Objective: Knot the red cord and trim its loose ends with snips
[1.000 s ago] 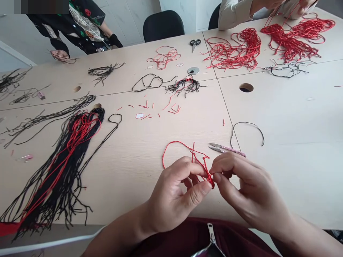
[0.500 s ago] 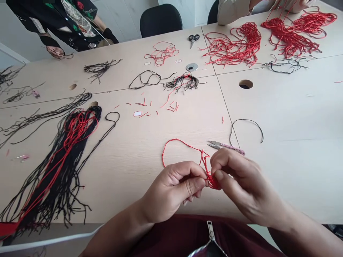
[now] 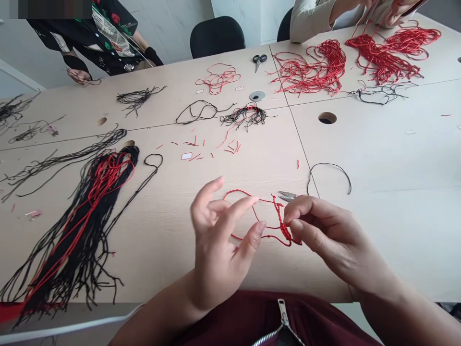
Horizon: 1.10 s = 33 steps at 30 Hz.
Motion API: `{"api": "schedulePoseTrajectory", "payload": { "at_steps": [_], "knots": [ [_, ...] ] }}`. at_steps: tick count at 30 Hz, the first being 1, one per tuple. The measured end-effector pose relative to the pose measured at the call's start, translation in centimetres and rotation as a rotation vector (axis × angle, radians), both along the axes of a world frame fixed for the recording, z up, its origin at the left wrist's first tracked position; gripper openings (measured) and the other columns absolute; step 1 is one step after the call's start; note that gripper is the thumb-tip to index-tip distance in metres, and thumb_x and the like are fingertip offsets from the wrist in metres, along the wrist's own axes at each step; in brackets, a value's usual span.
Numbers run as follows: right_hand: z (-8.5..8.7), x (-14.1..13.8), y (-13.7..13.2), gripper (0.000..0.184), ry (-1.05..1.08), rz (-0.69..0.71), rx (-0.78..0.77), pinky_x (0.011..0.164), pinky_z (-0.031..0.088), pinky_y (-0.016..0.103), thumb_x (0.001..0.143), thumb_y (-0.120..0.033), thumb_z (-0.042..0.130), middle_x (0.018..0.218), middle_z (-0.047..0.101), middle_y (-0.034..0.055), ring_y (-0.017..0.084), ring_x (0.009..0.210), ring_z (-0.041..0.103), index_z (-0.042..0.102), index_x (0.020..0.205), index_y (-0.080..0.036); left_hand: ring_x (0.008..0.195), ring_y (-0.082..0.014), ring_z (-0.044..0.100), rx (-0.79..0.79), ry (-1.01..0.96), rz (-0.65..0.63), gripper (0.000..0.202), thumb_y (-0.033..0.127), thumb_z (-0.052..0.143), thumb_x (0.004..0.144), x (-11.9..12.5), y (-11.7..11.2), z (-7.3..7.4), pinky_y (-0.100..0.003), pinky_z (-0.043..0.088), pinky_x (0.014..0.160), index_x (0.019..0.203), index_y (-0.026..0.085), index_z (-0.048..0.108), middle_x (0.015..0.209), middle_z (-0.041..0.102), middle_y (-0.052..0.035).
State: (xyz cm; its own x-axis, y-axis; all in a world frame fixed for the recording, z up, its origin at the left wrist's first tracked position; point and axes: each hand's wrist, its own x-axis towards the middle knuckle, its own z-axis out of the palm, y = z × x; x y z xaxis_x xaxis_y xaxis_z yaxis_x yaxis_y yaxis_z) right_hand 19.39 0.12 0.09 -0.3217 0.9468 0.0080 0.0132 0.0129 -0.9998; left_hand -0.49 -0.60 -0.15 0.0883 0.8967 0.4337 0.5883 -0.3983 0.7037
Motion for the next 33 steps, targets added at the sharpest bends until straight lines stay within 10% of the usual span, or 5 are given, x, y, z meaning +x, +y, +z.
{"api": "schedulePoseTrajectory", "payload": {
  "at_steps": [3, 7, 10, 19, 33],
  "knots": [
    [0.0, -0.1, 0.0, 0.015, -0.008, -0.009, 0.022, 0.060, 0.046, 0.020, 0.101, -0.019, 0.055, 0.077, 0.061, -0.0009, 0.010, 0.067, 0.056, 0.060, 0.087, -0.019, 0.077, -0.0101, 0.063, -0.029, -0.084, -0.105, 0.029, 0.008, 0.073, 0.086, -0.1, -0.3, 0.3, -0.023, 0.055, 0.077, 0.109, 0.026, 0.075, 0.124, 0.061, -0.0054],
    [0.1, -0.3, -0.2, 0.012, -0.051, -0.020, 0.102, 0.059, 0.046, 0.021, 0.099, -0.015, 0.056, 0.076, 0.063, -0.0004, 0.011, 0.067, 0.057, 0.061, 0.088, -0.019, 0.064, -0.0107, 0.065, -0.727, -0.496, -0.344, 0.007, 0.024, 0.067, 0.095, 0.1, 0.4, 0.8, -0.019, 0.053, 0.061, 0.099, 0.021, 0.073, 0.076, 0.069, -0.0003],
    [0.1, -0.4, -0.2, 0.013, -0.096, -0.016, 0.140, 0.057, 0.045, 0.022, 0.098, -0.014, 0.056, 0.075, 0.062, 0.0002, 0.011, 0.066, 0.056, 0.061, 0.086, -0.019, 0.069, -0.0113, 0.063, -0.948, -0.677, -0.372, 0.010, 0.026, 0.070, 0.092, 0.3, 0.8, 0.8, -0.021, 0.053, 0.068, 0.088, 0.018, 0.072, 0.074, 0.068, -0.0008],
    [-0.3, -0.5, -0.5, 0.013, -0.026, 0.061, 0.045, 0.055, 0.043, 0.022, 0.100, -0.016, 0.053, 0.072, 0.058, -0.0008, 0.011, 0.063, 0.051, 0.058, 0.087, -0.018, 0.057, -0.0085, 0.035, -1.087, -0.926, -0.381, 0.023, 0.035, 0.085, 0.077, 0.7, 0.8, 0.1, -0.021, 0.031, 0.056, 0.072, 0.017, 0.072, 0.061, 0.052, 0.0018],
    [-0.1, 0.0, -0.3, 0.007, 0.056, 0.167, -0.029, 0.076, 0.050, 0.026, 0.098, -0.019, 0.059, 0.089, 0.067, -0.0001, 0.014, 0.083, 0.061, 0.062, 0.092, -0.020, 0.057, -0.0073, 0.035, -1.016, -0.923, -0.343, 0.025, 0.038, 0.077, 0.087, 0.1, 0.3, 0.1, -0.020, 0.028, 0.053, 0.079, 0.017, 0.066, 0.064, 0.049, 0.0028]
  ]
}}
